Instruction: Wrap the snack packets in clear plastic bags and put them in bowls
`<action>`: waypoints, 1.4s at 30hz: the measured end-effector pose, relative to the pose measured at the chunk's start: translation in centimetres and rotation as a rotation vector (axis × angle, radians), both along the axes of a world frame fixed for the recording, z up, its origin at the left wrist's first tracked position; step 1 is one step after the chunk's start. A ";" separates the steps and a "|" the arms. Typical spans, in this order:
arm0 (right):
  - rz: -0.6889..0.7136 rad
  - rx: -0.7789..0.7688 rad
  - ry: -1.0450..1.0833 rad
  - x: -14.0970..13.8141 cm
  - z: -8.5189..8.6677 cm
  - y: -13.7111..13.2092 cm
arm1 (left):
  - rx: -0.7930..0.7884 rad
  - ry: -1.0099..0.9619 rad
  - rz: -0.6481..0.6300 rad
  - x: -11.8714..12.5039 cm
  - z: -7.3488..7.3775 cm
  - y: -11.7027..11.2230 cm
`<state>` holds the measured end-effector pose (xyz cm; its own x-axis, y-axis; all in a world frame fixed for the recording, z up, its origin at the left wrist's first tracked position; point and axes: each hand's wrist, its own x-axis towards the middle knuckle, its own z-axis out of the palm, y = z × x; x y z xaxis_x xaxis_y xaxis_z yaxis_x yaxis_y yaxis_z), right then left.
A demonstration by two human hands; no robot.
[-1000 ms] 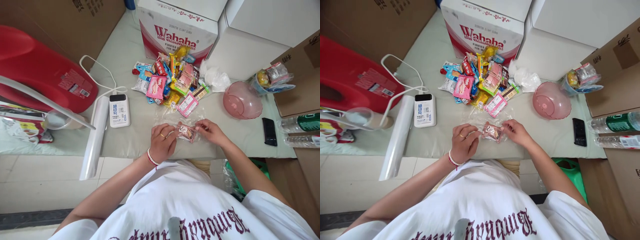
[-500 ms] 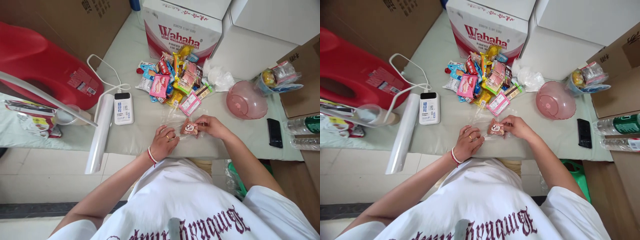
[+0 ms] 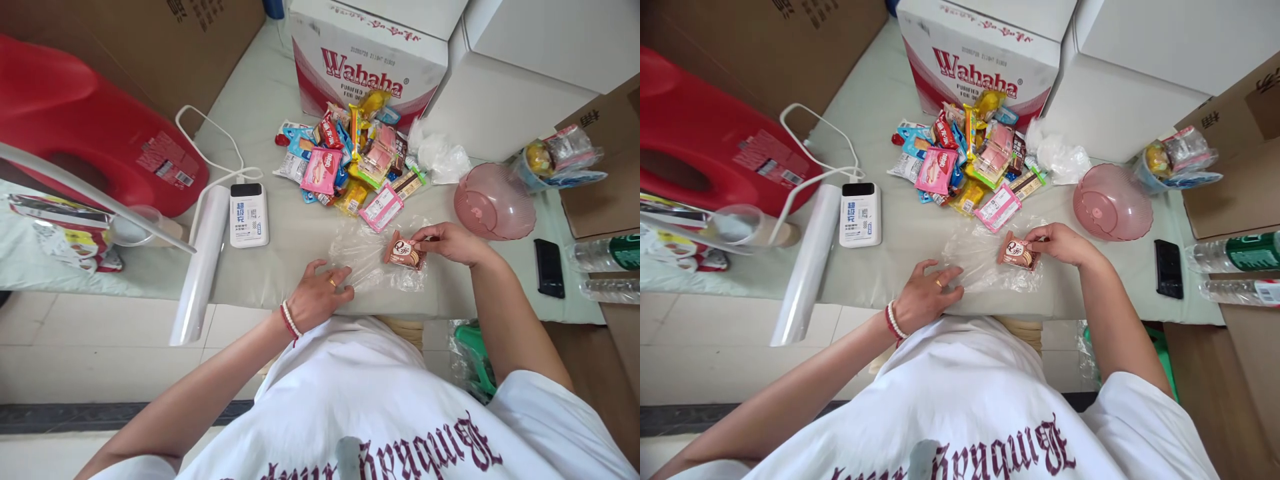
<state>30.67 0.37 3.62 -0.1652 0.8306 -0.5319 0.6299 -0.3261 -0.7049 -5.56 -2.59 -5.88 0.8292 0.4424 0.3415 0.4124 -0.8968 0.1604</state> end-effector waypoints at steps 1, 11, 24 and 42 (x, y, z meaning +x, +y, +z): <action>-0.022 0.022 0.036 0.0 0.2 -0.2 | 0.012 0.006 -0.002 -0.2 0.4 -0.1; 0.172 0.024 0.188 -4.9 -1.9 1.8 | 0.058 -0.001 -0.048 -1.0 2.4 -0.8; 0.162 0.435 -0.246 -8.4 -3.3 -11.4 | -0.206 0.134 0.102 1.6 2.7 1.9; 0.250 0.503 -0.593 -10.3 -4.3 -6.4 | -0.414 0.315 0.371 3.3 2.4 4.0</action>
<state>20.35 -5.98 -0.65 -0.1854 0.9692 -0.1621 0.9565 0.1401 -0.2561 -2.22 1.37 -3.43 0.6281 0.7627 -0.1541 0.7676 -0.5749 0.2832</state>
